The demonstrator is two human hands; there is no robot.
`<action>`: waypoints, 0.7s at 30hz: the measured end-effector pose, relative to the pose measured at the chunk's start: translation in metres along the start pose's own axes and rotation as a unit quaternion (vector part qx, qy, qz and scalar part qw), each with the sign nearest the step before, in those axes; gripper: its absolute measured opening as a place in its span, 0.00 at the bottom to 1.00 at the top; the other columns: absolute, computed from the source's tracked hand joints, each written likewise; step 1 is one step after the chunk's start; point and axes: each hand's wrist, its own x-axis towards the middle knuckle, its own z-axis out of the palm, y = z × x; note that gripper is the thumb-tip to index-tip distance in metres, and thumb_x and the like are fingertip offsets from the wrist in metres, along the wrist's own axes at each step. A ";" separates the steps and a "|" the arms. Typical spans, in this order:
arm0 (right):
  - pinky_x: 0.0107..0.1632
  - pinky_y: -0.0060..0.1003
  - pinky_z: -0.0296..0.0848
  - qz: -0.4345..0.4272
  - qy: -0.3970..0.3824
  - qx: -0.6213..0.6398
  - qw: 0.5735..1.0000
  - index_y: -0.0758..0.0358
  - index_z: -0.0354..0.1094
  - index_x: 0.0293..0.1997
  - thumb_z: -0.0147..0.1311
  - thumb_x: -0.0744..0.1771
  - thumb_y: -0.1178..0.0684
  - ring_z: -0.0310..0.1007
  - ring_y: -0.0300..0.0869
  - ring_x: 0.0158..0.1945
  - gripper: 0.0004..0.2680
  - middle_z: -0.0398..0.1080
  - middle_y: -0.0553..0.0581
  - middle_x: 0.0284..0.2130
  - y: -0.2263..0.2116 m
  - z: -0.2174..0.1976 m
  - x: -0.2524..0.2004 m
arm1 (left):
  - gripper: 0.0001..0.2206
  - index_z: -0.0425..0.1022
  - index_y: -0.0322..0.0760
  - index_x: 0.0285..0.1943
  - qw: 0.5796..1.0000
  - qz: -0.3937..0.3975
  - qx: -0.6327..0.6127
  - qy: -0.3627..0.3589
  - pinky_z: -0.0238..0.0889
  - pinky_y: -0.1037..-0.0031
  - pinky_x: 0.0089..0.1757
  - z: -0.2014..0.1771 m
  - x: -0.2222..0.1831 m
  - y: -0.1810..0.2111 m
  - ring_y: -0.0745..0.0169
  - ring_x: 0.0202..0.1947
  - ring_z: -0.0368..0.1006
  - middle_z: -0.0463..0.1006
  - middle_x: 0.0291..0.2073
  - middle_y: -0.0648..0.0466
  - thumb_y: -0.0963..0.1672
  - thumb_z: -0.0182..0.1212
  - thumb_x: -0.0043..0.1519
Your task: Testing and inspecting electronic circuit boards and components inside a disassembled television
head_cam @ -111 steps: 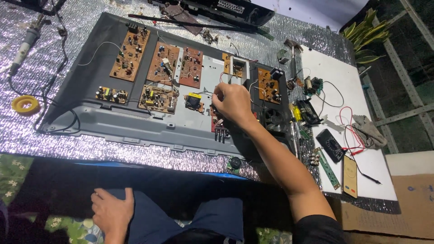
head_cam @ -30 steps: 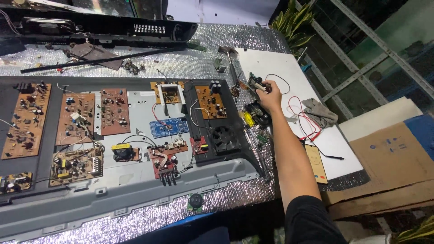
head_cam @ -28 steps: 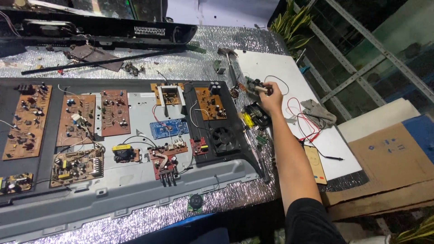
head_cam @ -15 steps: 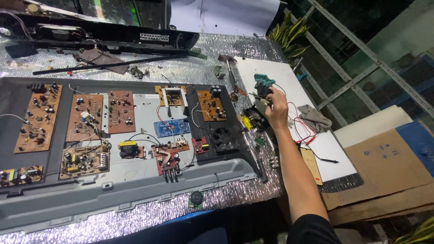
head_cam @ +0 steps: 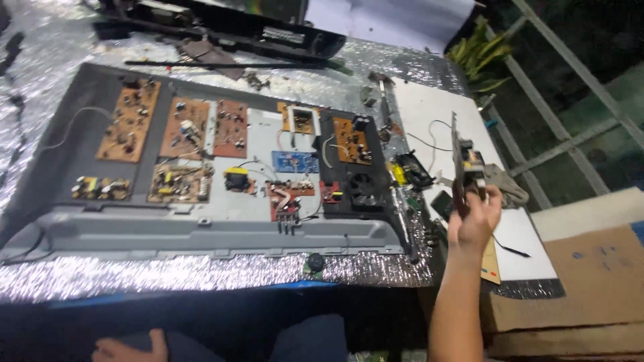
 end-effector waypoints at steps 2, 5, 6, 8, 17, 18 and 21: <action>0.52 0.30 0.74 -0.008 -0.036 0.007 0.999 0.56 0.58 0.51 0.42 0.64 0.70 0.71 0.41 0.47 0.14 0.67 0.58 0.48 -0.024 0.028 -0.043 | 0.43 0.62 0.14 0.72 0.990 0.006 0.141 -0.007 0.66 0.54 0.50 -0.019 0.003 0.014 0.31 0.46 0.70 0.68 0.55 0.28 0.54 0.64 0.54; 0.55 0.31 0.73 -0.052 -0.110 -0.021 0.992 0.57 0.54 0.48 0.35 0.60 0.70 0.70 0.46 0.52 0.16 0.64 0.66 0.56 -0.036 0.058 -0.098 | 0.43 0.67 0.24 0.71 0.964 0.009 0.266 -0.019 0.70 0.61 0.43 -0.047 0.001 0.031 0.45 0.39 0.74 0.74 0.50 0.41 0.61 0.60 0.55; 0.56 0.32 0.72 -0.091 -0.144 -0.056 0.984 0.59 0.52 0.46 0.31 0.57 0.69 0.68 0.49 0.55 0.17 0.63 0.71 0.61 -0.037 0.065 -0.114 | 0.42 0.67 0.26 0.70 0.967 0.010 0.253 -0.020 0.69 0.58 0.40 -0.055 0.003 0.040 0.43 0.39 0.74 0.73 0.48 0.42 0.60 0.61 0.55; 0.64 0.43 0.69 -0.094 -0.195 -0.042 0.975 0.57 0.55 0.46 0.37 0.59 0.70 0.67 0.51 0.61 0.15 0.63 0.69 0.62 -0.028 0.084 -0.141 | 0.41 0.67 0.25 0.71 0.966 0.021 0.258 -0.025 0.72 0.60 0.39 -0.071 0.001 0.048 0.45 0.40 0.76 0.75 0.50 0.42 0.60 0.59 0.57; 0.59 0.39 0.75 -0.123 -0.300 -0.149 0.934 0.61 0.64 0.38 0.55 0.56 0.71 0.75 0.49 0.57 0.13 0.71 0.65 0.57 -0.006 0.190 -0.233 | 0.41 0.63 0.23 0.72 0.967 0.013 0.241 -0.086 0.73 0.58 0.39 -0.088 0.009 0.056 0.41 0.41 0.77 0.73 0.52 0.39 0.60 0.54 0.61; 0.54 0.37 0.78 -0.133 -0.277 -0.179 0.935 0.64 0.65 0.38 0.56 0.57 0.71 0.76 0.49 0.54 0.12 0.71 0.66 0.56 -0.006 0.200 -0.238 | 0.41 0.62 0.22 0.72 0.971 0.009 0.221 -0.093 0.73 0.56 0.40 -0.091 0.011 0.059 0.39 0.42 0.76 0.73 0.53 0.38 0.60 0.54 0.61; 0.53 0.39 0.77 -0.187 -0.243 -0.248 0.919 0.63 0.66 0.37 0.59 0.57 0.69 0.77 0.51 0.54 0.12 0.73 0.65 0.56 -0.001 0.210 -0.247 | 0.41 0.63 0.21 0.72 0.972 0.022 0.222 -0.073 0.74 0.58 0.39 -0.099 0.011 0.063 0.40 0.41 0.77 0.74 0.51 0.38 0.59 0.55 0.61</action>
